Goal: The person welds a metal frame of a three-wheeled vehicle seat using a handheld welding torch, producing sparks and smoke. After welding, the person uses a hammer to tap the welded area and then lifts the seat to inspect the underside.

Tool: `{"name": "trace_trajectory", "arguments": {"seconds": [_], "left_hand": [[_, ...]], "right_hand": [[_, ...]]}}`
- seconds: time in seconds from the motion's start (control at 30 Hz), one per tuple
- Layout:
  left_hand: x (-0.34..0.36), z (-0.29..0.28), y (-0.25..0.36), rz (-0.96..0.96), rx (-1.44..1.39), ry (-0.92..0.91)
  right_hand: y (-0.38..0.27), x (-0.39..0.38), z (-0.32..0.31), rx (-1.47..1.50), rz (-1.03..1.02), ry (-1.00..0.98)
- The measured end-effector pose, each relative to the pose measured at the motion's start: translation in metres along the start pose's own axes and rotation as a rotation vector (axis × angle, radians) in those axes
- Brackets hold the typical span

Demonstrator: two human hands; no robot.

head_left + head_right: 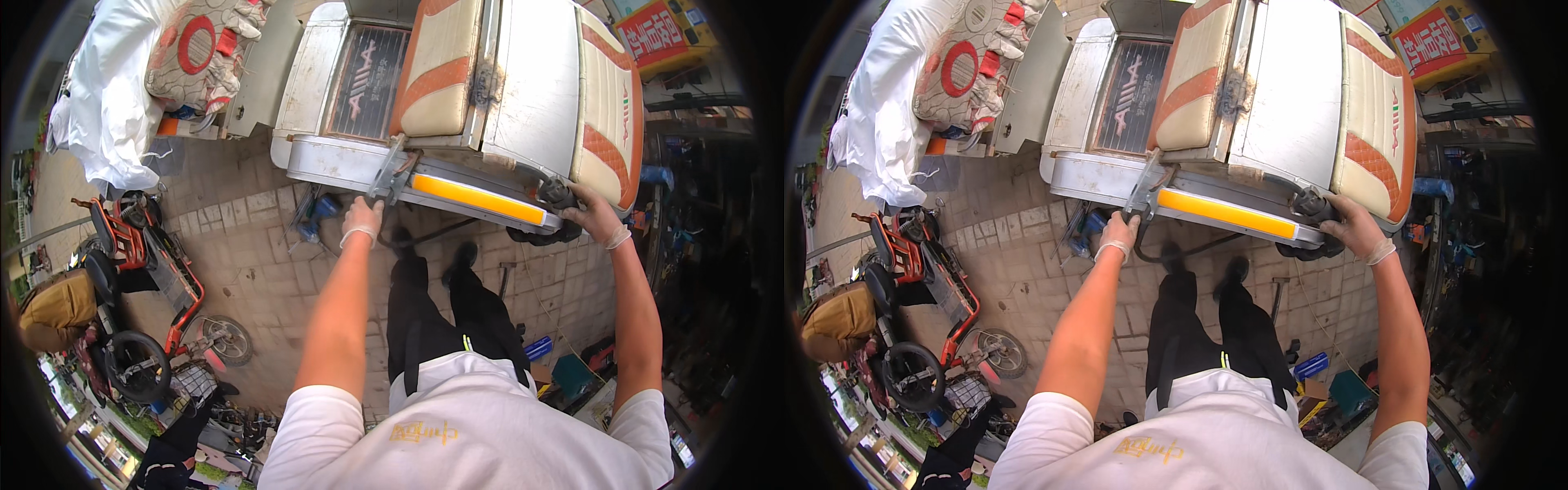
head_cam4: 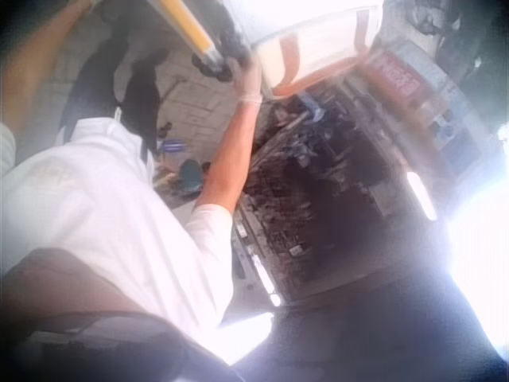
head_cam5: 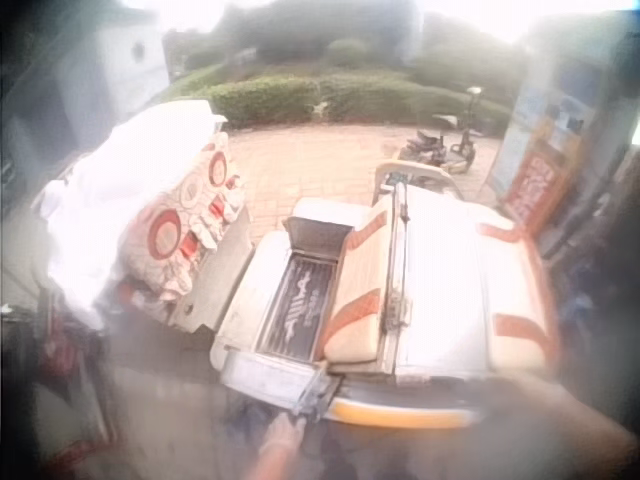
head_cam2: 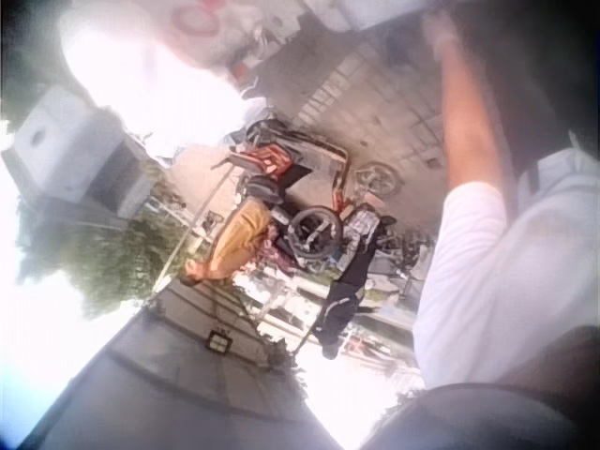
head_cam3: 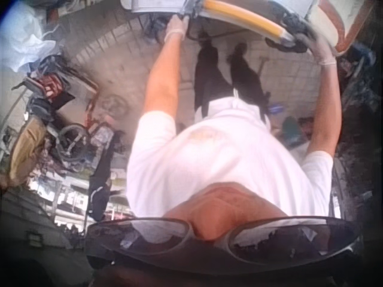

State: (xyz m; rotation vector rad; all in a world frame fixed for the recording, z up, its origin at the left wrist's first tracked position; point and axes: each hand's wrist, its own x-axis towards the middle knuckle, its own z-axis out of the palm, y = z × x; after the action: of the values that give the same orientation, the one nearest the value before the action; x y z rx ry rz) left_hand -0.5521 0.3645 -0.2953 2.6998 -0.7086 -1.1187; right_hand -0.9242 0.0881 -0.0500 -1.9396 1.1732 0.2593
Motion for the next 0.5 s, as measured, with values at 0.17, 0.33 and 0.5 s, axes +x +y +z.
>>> {"name": "trace_trajectory", "arguments": {"seconds": [0.17,0.33,0.5], "left_hand": [[-0.031,0.015,-0.014,0.093,-0.111,0.321],[-0.099,0.012,-0.005,0.355,-0.358,0.276],[-0.197,-0.008,0.094,0.703,-0.603,-0.07]], "right_hand": [[0.005,-0.002,0.0,0.151,-0.022,-0.01],[0.02,-0.007,0.009,0.114,-0.15,0.049],[0.049,-0.014,0.032,0.214,-0.219,0.191]]}}
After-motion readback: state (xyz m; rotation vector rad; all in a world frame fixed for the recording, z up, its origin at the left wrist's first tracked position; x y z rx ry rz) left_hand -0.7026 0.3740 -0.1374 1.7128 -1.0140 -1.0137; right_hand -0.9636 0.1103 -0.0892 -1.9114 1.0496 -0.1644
